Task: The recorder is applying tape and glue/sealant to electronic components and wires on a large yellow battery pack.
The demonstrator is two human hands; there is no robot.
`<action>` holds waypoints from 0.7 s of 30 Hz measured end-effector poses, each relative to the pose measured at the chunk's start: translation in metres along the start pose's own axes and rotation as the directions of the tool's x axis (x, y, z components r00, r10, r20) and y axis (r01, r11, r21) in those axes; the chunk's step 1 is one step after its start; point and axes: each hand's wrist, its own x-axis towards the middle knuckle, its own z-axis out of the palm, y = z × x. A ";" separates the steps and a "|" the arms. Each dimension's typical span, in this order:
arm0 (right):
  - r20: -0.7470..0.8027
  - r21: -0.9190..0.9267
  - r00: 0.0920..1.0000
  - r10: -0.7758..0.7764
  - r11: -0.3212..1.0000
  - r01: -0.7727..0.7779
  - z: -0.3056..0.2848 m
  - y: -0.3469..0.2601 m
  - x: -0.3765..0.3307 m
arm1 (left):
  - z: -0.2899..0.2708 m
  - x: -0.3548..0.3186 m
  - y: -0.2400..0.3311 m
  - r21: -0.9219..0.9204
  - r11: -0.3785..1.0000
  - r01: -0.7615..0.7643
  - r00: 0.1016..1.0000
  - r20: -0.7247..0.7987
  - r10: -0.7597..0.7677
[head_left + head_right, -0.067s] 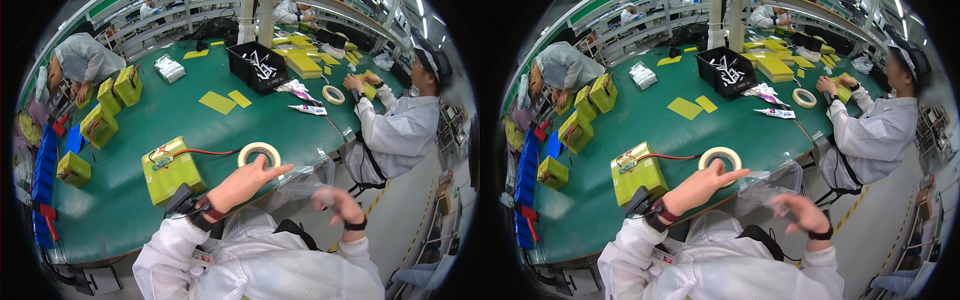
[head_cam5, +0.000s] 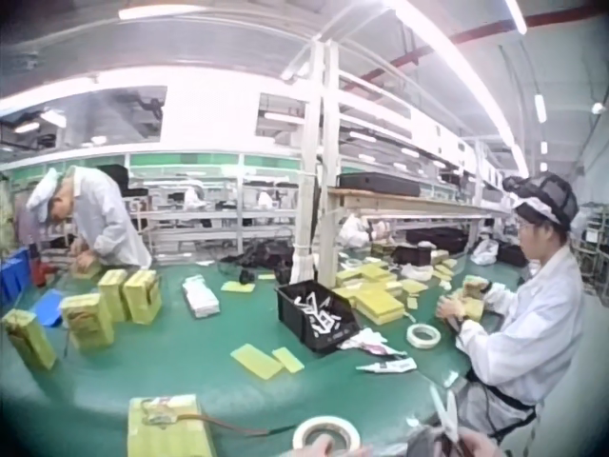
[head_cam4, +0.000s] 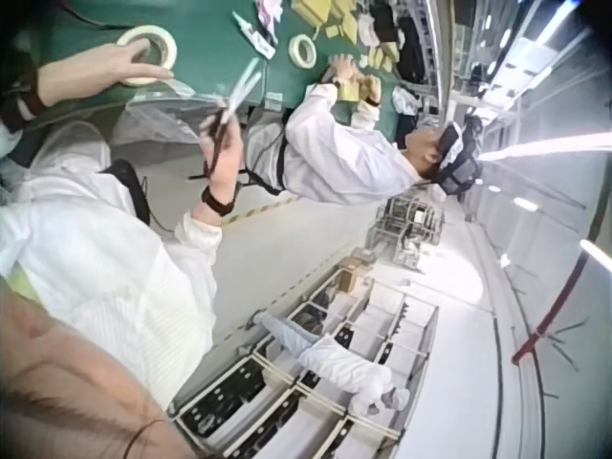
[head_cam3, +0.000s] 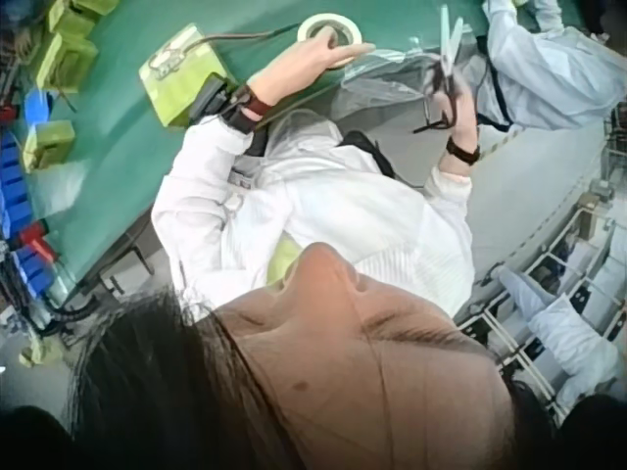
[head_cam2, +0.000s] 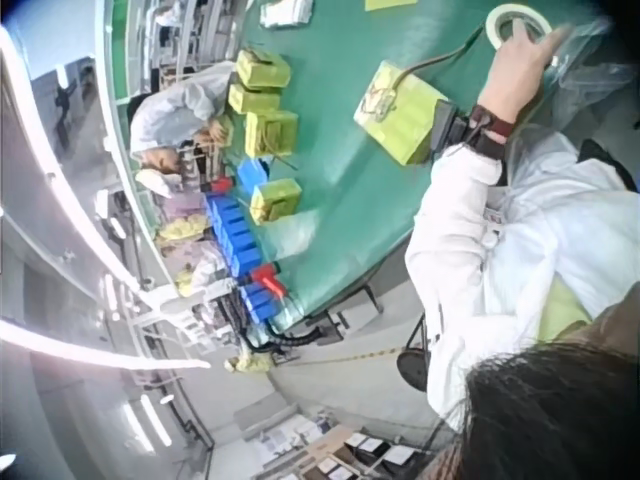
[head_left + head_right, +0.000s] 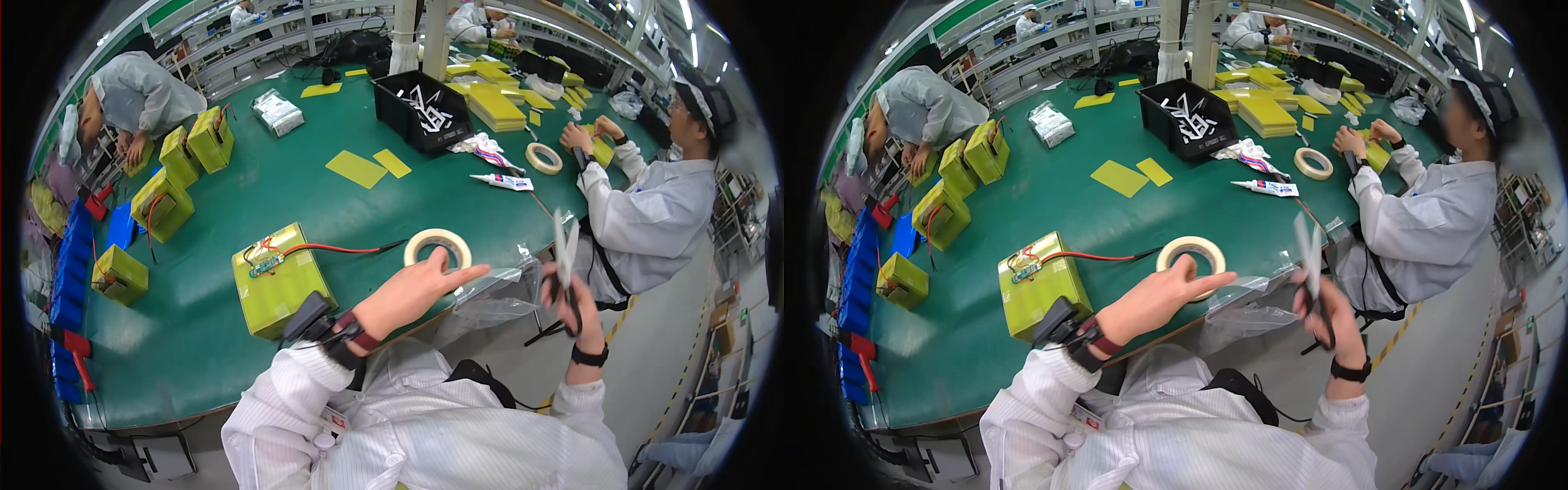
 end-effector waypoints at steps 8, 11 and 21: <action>-0.235 -0.835 0.939 -0.252 0.546 -0.063 -0.030 0.052 0.100 | 0.013 0.007 -0.029 -0.485 0.874 -0.027 0.825 -0.505 -0.255; -0.141 -0.886 0.968 -0.207 0.463 -0.030 -0.043 0.062 0.117 | -0.029 -0.042 0.002 -0.941 0.332 -0.072 0.789 -0.257 -0.557; 0.140 -0.921 0.972 -0.188 0.336 0.198 -0.124 0.112 0.169 | -0.027 -0.317 0.051 -0.788 0.602 0.128 -0.306 -0.609 -0.732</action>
